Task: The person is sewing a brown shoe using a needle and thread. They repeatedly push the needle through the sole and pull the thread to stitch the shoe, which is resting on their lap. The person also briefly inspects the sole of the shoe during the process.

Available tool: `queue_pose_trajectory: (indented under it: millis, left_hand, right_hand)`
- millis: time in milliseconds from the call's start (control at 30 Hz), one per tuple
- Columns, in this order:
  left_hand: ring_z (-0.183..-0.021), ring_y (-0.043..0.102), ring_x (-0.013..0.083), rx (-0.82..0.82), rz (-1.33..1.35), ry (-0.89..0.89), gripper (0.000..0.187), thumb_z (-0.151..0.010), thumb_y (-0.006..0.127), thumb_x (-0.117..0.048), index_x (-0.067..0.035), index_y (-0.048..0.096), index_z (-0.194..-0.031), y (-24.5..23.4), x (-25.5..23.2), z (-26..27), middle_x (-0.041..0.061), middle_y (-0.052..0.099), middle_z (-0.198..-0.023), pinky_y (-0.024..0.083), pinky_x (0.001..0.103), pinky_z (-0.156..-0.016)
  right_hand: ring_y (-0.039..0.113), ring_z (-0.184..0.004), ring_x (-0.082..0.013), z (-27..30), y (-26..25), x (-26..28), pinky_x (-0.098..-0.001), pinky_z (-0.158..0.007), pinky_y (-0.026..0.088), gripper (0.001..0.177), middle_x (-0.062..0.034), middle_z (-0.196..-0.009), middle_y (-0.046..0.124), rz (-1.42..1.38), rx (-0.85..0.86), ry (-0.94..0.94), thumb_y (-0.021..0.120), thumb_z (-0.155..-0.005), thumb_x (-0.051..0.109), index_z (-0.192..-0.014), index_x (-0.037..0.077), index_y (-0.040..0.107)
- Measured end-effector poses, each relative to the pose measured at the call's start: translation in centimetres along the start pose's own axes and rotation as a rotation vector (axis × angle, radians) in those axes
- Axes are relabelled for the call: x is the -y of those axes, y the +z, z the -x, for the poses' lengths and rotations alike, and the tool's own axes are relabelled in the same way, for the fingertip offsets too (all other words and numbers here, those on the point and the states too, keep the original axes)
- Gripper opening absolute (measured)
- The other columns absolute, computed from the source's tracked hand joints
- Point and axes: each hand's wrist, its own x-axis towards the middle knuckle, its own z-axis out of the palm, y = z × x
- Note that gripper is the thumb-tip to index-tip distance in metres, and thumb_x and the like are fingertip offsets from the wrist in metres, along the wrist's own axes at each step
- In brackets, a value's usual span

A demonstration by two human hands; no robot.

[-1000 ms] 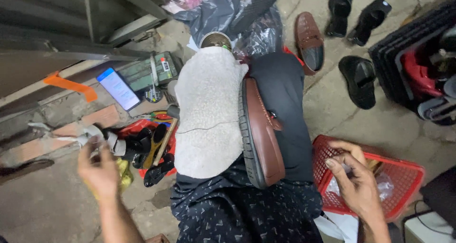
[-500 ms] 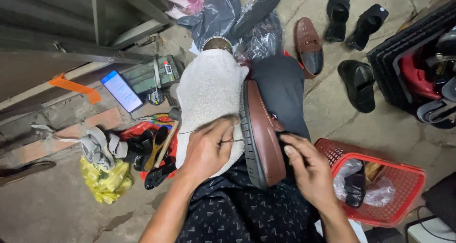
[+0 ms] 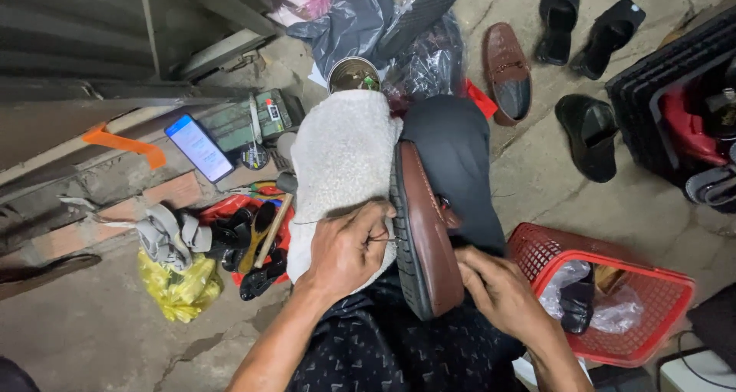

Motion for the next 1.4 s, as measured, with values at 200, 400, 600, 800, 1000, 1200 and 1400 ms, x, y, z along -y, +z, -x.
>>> queue_pose_trajectory:
  millis: [200,400,600,800,1000,1200,1400]
  left_hand:
    - [-0.055,0.059,0.02,-0.012,-0.009,0.008,0.038,-0.079,0.053,0.008,-0.009,0.065,-0.11,0.0,-0.1,-0.6,-0.004,0.06,-0.068,0.049,0.037,-0.053]
    - [-0.06,0.06,0.0213,-0.03,0.021,-0.024,0.03,-0.086,0.052,0.006,-0.01,0.062,-0.109,-0.4,0.1,-0.7,-0.005,0.054,-0.071,0.051,0.038,-0.057]
    - [-0.07,0.067,0.0302,-0.002,-0.03,-0.064,0.026,-0.089,0.053,-0.002,-0.013,0.062,-0.111,-0.1,0.1,-0.4,0.002,0.071,-0.089,0.049,0.044,-0.057]
    - [-0.075,0.068,0.0327,-0.046,-0.041,-0.002,0.023,-0.091,0.051,-0.001,-0.009,0.063,-0.109,-0.4,-0.2,-0.1,0.004,0.073,-0.097,0.051,0.045,-0.06]
    - [-0.106,0.07,0.0305,-0.436,0.102,-0.036,0.011,-0.098,0.056,-0.001,-0.003,0.066,-0.094,-4.1,1.7,1.7,0.014,0.072,-0.108,0.055,0.04,-0.087]
    - [-0.067,0.063,0.0214,-0.326,0.003,-0.986,0.058,-0.096,0.06,-0.003,-0.013,0.046,-0.151,-4.5,14.8,7.5,0.007,0.072,-0.093,0.056,0.04,-0.064]
    - [-0.087,0.067,0.0443,-0.167,-0.14,-1.216,0.089,-0.096,0.056,-0.019,-0.026,0.003,-0.168,-2.2,24.1,11.3,0.019,0.074,-0.096,0.048,0.054,-0.082]
  right_hand:
    - [0.069,-0.077,-0.0115,1.2,0.7,-2.7,-0.0283,-0.072,0.051,0.023,0.002,-0.089,0.075,0.084,-0.019,0.108,0.05,-0.102,0.029,-0.104,0.016,0.068]
    - [0.07,-0.11,-0.0118,1.0,1.0,-2.1,-0.028,-0.092,0.055,0.038,-0.0038,-0.121,0.078,-0.185,-0.227,0.252,0.056,-0.098,0.025,-0.126,0.006,0.073]
    - [0.066,-0.119,-0.0154,0.0,1.6,-0.2,-0.0322,-0.102,0.051,0.046,-0.0047,-0.129,0.074,-0.26,-0.295,0.278,0.055,-0.096,0.032,-0.129,0.005,0.071]
    - [0.061,-0.111,-0.0082,-2.1,3.4,1.6,-0.0267,-0.097,0.049,0.043,0.0,-0.123,0.072,-0.334,-0.231,0.104,0.062,-0.096,0.023,-0.134,0.004,0.067]
    - [0.061,-0.119,-0.0127,-2.0,3.4,1.1,-0.0313,-0.098,0.05,0.044,-0.0036,-0.131,0.071,-0.408,-0.221,0.151,0.062,-0.095,0.023,-0.134,0.003,0.068]
    - [0.063,-0.119,-0.0157,-2.2,3.1,-0.8,-0.0354,-0.096,0.052,0.05,-0.0053,-0.132,0.071,-0.418,-0.224,0.225,0.066,-0.091,0.024,-0.136,0.003,0.066]
    - [0.048,-0.141,-0.0181,-1.7,3.6,-5.6,-0.0379,-0.114,0.039,0.073,-0.0085,-0.158,0.05,-0.325,-0.274,0.432,0.073,-0.081,0.023,-0.149,0.004,0.051]
